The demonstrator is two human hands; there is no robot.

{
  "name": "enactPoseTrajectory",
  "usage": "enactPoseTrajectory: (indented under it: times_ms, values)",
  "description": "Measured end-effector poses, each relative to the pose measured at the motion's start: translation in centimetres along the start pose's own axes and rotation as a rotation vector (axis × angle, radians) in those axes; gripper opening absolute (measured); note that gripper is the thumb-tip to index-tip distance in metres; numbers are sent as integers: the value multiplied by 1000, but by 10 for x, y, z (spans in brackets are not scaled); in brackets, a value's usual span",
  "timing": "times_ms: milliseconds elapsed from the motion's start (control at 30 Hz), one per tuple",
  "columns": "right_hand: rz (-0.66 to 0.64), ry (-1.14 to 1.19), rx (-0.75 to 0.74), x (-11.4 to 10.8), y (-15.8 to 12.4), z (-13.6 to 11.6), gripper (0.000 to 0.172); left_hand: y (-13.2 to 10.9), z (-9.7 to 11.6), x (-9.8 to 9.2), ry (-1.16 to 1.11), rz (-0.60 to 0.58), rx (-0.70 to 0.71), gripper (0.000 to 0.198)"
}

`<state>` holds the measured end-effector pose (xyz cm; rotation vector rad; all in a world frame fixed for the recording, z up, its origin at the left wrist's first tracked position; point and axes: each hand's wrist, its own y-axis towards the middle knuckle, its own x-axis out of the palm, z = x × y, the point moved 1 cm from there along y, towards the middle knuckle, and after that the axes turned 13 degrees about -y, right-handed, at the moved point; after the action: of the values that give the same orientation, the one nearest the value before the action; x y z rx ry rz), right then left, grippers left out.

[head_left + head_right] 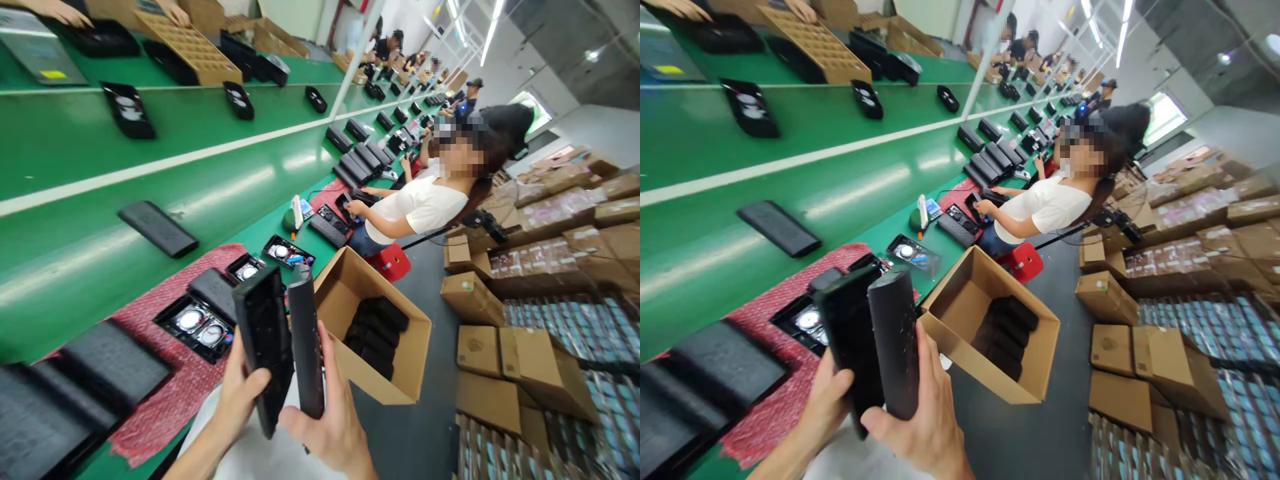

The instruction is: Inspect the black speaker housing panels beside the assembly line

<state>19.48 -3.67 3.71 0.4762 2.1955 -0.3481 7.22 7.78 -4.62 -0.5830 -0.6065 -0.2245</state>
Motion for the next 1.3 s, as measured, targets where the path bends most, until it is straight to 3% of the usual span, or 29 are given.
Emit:
enactPoseTrajectory:
  times_ms: [100, 367, 567, 700, 900, 1000, 1067, 1167, 1233, 1300]
  values:
    - [16, -38, -51, 23, 13, -3, 113, 1, 1, 3, -46, -44, 17, 123]
    - [64, -214, -146, 50, 24, 1, 114, 16, -21, -12, -170, -25, -58, 128]
    - [98, -213, -166, 73, 39, -1, 99, 27, -9, -18, -296, -72, -119, 114]
    - [67, -222, -172, 91, 50, 2, 99, 37, -3, -23, -367, -88, -138, 109]
    - [-12, -164, -203, 124, 86, 4, 93, 75, 17, -46, -329, -45, -67, 111]
    - [-5, -219, -201, 153, 115, 3, 88, 92, 28, -62, -240, 63, 32, 95]
    - [-11, -292, -258, 176, 134, -6, 83, 98, 33, -75, -197, 205, 92, 92]
    - [-89, -315, -401, 201, 155, -31, 96, 116, 45, -106, -176, 418, 122, 94]
    - [-167, -263, -438, 207, 162, -47, 107, 146, 63, -135, -169, 518, 115, 88]
    - [-194, -186, -398, 204, 160, -49, 96, 192, 90, -168, -134, 626, 133, 72]
